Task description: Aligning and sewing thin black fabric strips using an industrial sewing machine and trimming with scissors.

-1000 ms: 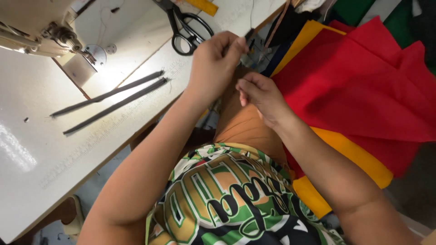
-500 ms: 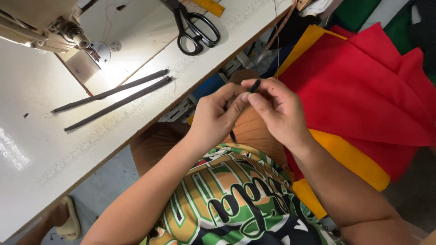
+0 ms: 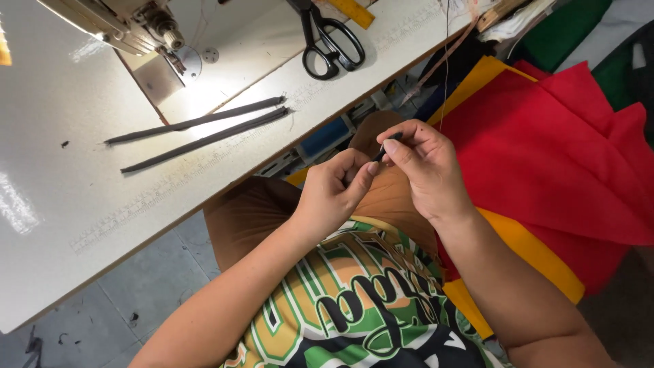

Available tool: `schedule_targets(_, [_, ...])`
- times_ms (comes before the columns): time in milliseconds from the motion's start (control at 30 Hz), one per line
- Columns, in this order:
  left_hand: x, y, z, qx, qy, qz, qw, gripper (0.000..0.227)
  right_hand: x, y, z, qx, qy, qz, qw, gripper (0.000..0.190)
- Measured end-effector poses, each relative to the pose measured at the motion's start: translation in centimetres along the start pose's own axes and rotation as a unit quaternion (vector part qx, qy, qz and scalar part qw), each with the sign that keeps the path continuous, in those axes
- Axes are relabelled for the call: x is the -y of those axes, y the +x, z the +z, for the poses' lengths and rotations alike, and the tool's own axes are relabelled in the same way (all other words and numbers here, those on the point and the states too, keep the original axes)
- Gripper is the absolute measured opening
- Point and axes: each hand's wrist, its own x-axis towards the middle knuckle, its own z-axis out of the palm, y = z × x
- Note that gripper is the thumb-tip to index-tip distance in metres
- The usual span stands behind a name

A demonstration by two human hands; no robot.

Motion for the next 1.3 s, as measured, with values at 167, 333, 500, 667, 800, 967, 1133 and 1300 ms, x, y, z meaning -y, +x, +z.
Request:
schedule_targets(167, [0.6,0.0,-0.5,0.002,0.045,-0.005,0.999,0.024,-1.9,0.3,-0.8,0.011,-0.015,-0.029,0.999,0.015])
schedule_targets(333, [1.5,-0.3,-0.8,0.003,0.061,-0.003,0.998,0.025,-1.2,0.1,0.6,0.012,0.009,-0.016,1.0,0.012])
schedule_targets(500, [1.7,-0.6,-0.8,-0.006,0.064,-0.007,0.998,0.024,-1.9,-0.1,0.3,0.021,0.014,-0.006,1.0,0.01])
schedule_targets(667, [2.0,-0.4,-0.4,0.012,0.074,-0.011,0.997,0.026,-3.4,0.5,-0.7,0.019,0.013,-0.015,1.0,0.016])
schedule_targets(800, [2.0,-0.4,-0.4,0.012,0.079,-0.007,0.997,0.029,-2.7,0.1,-0.3,0.017,0.019,0.004,1.0,0.014])
schedule_targets(967, [1.9,-0.5,-0.2,0.02,0.07,-0.011,0.997,0.025,-3.5,-0.1,-0.7,0.011,0.033,0.007,0.999,0.011])
schedule_targets(1133, [2.2,-0.5,0.0,0.031,0.068,-0.01,0.997,0.029,-4.0,0.2,-1.3,0.012,0.027,0.0,1.0,0.013])
schedule_targets(1300, [1.9,-0.6,0.0,0.029,0.074,-0.011,0.997,0.033,-2.6,-0.1,-0.1,-0.001,0.054,0.021,0.998,0.01])
